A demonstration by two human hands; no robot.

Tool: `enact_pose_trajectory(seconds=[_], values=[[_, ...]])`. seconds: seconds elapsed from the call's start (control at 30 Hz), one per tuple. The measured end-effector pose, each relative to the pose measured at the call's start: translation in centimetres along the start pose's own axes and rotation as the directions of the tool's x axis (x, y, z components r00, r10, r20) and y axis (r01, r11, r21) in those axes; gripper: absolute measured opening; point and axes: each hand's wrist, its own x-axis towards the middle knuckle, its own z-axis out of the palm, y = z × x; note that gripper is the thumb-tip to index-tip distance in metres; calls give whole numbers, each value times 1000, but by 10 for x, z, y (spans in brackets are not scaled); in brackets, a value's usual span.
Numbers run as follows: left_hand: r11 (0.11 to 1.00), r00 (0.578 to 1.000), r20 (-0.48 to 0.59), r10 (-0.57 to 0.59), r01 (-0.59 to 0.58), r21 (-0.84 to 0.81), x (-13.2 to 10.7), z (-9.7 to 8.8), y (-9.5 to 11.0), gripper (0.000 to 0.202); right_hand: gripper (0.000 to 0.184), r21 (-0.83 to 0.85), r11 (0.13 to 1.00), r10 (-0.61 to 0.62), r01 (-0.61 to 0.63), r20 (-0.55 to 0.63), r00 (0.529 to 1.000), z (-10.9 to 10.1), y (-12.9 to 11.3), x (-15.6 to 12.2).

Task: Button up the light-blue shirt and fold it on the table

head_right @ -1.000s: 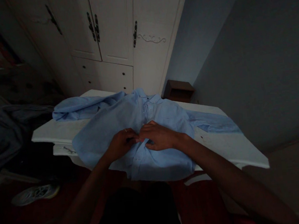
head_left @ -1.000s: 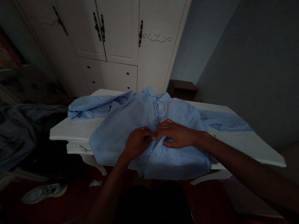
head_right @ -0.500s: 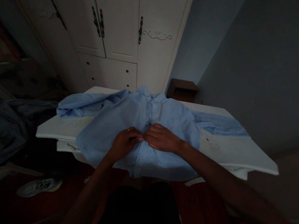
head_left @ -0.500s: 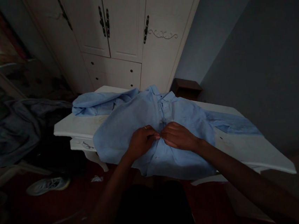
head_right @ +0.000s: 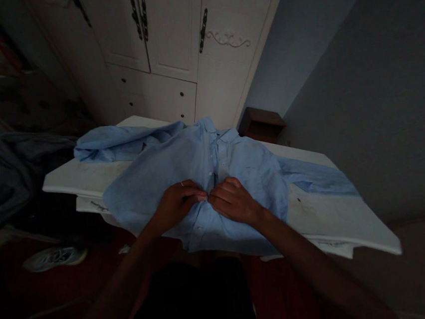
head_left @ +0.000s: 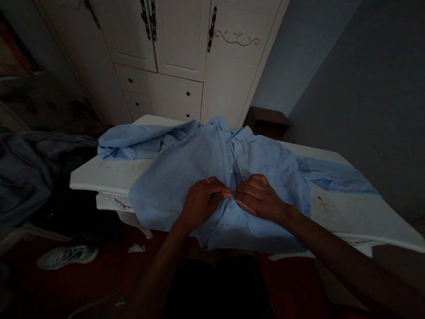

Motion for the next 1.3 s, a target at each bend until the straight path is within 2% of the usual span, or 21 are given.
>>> enact_pose_trajectory(seconds=[0.33, 0.6, 0.83, 1.07, 1.3], values=[[993, 993, -73, 96, -100, -56, -1, 2, -2, 18, 14, 44, 999, -8, 10, -41, 999, 0, 1, -2], [993, 996, -53, 69, -74, -92, -2, 1, 0, 19, 10, 86, 996, -26, 32, -67, 997, 0, 2, -2], [997, 999, -28, 46, -48, -62, -2, 3, -1, 19, 10, 98, 995, 20, -16, -40, 999, 2, 1, -5], [997, 999, 17, -43, 42, 69, -1, 5, 2, 15, 11, 105, 993, 57, -57, 3, 998, 4, 2, -5], [986, 995, 38, -88, 82, 145, 0, 3, 2, 16, 32, 233, 968, 69, -88, 87, 994, 3, 4, -4]])
